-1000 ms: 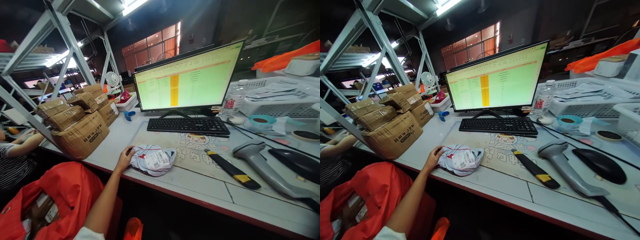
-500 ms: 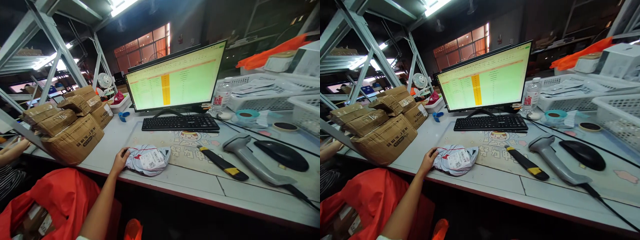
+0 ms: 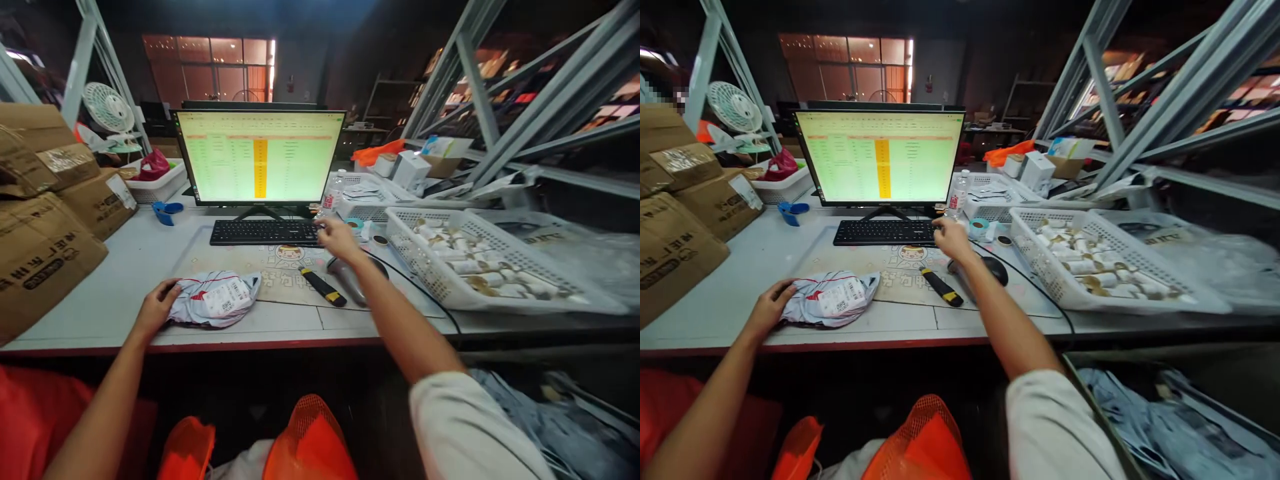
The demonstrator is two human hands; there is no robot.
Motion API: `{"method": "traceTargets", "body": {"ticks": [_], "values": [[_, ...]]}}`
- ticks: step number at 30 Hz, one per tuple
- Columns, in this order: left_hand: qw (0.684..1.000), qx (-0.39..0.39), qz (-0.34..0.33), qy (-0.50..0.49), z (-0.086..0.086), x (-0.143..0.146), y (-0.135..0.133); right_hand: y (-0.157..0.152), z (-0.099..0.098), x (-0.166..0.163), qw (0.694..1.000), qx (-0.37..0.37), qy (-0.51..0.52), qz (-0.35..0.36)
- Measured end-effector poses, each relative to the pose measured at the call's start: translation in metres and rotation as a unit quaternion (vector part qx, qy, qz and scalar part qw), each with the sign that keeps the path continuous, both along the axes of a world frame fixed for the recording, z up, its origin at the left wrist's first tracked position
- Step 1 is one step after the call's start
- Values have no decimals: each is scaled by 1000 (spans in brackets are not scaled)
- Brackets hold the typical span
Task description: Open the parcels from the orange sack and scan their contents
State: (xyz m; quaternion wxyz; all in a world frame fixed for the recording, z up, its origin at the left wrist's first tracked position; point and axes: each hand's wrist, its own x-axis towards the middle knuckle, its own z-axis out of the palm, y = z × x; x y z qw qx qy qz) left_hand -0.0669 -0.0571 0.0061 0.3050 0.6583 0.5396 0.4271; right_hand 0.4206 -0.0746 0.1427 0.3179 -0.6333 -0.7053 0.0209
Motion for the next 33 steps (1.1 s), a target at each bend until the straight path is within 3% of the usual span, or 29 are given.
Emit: {"method": "traceTargets", "body": {"ticks": [4, 10, 17, 23, 25, 27, 28, 29, 31, 33], "values": [[1000, -5, 8, 10, -3, -1, 3, 42, -32, -6, 978, -143, -46, -147], [1000, -7, 5, 10, -6, 0, 5, 84, -52, -12, 948, -242, -102, -179], [1000, 12, 2, 4, -10, 1, 7, 89, -41, -21, 950, -247, -116, -150], [1000, 6, 12, 2, -9, 5, 7, 74, -5, -41, 973, -190, -81, -104], [1000, 15, 21, 15, -9, 7, 7, 55, 13, -55, 981, -167, -65, -80], [999, 30, 18, 35, -8, 9, 7, 17, 29, -75, 990, -133, -34, -21], [998, 34, 7, 45, -6, 10, 7, -10, 36, -87, 994, -109, -14, 25], [998, 33, -10, 55, -4, 11, 6, -42, 43, -97, 991, -49, 43, 121], [997, 19, -40, 69, 3, 13, 4, -115, 54, -114, 941, 48, 123, 312], [995, 9, -38, 88, 12, 15, 3, -186, 62, -121, 905, 113, 119, 392]]}}
